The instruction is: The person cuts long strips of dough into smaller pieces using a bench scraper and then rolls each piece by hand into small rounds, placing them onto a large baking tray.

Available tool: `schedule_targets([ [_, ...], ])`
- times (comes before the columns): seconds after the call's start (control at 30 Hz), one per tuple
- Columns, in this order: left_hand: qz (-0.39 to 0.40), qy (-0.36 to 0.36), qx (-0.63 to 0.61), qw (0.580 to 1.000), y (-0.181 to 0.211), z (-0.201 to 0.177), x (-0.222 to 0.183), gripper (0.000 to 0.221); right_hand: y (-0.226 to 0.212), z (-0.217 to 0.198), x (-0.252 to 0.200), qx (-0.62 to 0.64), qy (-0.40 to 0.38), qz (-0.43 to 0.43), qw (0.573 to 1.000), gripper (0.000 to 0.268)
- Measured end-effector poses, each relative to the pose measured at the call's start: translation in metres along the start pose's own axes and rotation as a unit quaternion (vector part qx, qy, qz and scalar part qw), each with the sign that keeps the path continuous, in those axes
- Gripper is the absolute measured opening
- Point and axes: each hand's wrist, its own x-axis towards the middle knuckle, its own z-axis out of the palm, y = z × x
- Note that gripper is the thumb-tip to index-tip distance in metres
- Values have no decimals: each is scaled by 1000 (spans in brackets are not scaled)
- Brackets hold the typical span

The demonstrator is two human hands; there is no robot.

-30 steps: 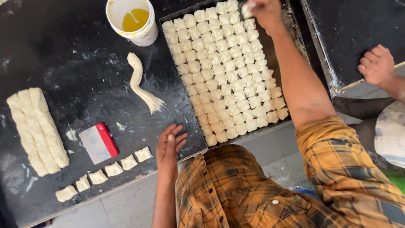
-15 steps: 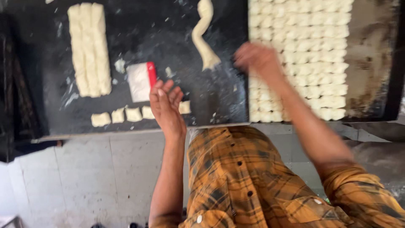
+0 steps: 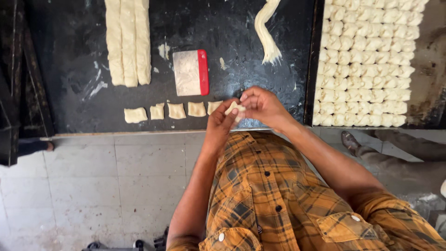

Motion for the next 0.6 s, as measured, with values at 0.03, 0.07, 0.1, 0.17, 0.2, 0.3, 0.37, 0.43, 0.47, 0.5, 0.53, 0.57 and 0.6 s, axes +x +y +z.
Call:
schedule_targets([
  [0.03,-47,-32,-47,997,-2,-2,2,26,-1,-1,-3,28,-3,6,1000,31],
  [0.07,-28,-31,-27,999,-2,-4,6,24,-3,-5,-5,-60,67,-48,995,26],
  [0.1,-5,-32,-7,999,0,-6,12,22,-7,-10,-2,-148,137,-102,974,21],
  [0.17,35,-27,36,998,6,-11,21,20,-15,-24,9,-332,287,-214,873,13],
  [0.2,52,-22,60,997,9,-14,23,20,-17,-31,19,-424,360,-270,786,12],
  [0.3,126,-18,137,982,25,-23,26,19,-13,-43,55,-534,380,-304,691,16],
  [0.37,130,-24,145,981,35,-25,28,20,-1,-46,71,-548,382,-302,681,10],
  [0.43,79,-28,108,991,44,-24,30,30,15,-47,78,-564,389,-297,665,9],
  [0.47,72,-30,88,993,49,-22,31,29,22,-46,80,-575,396,-295,652,10],
  [0.5,66,-32,69,995,53,-20,34,28,27,-47,81,-585,402,-294,640,12],
  [0.53,60,-34,50,996,57,-18,35,27,31,-46,81,-589,400,-278,644,12],
  [0.57,88,-23,115,989,61,-17,37,29,33,-46,80,-592,400,-264,648,13],
  [0.6,116,-11,180,977,65,-16,37,30,32,-45,78,-595,399,-251,651,13],
])
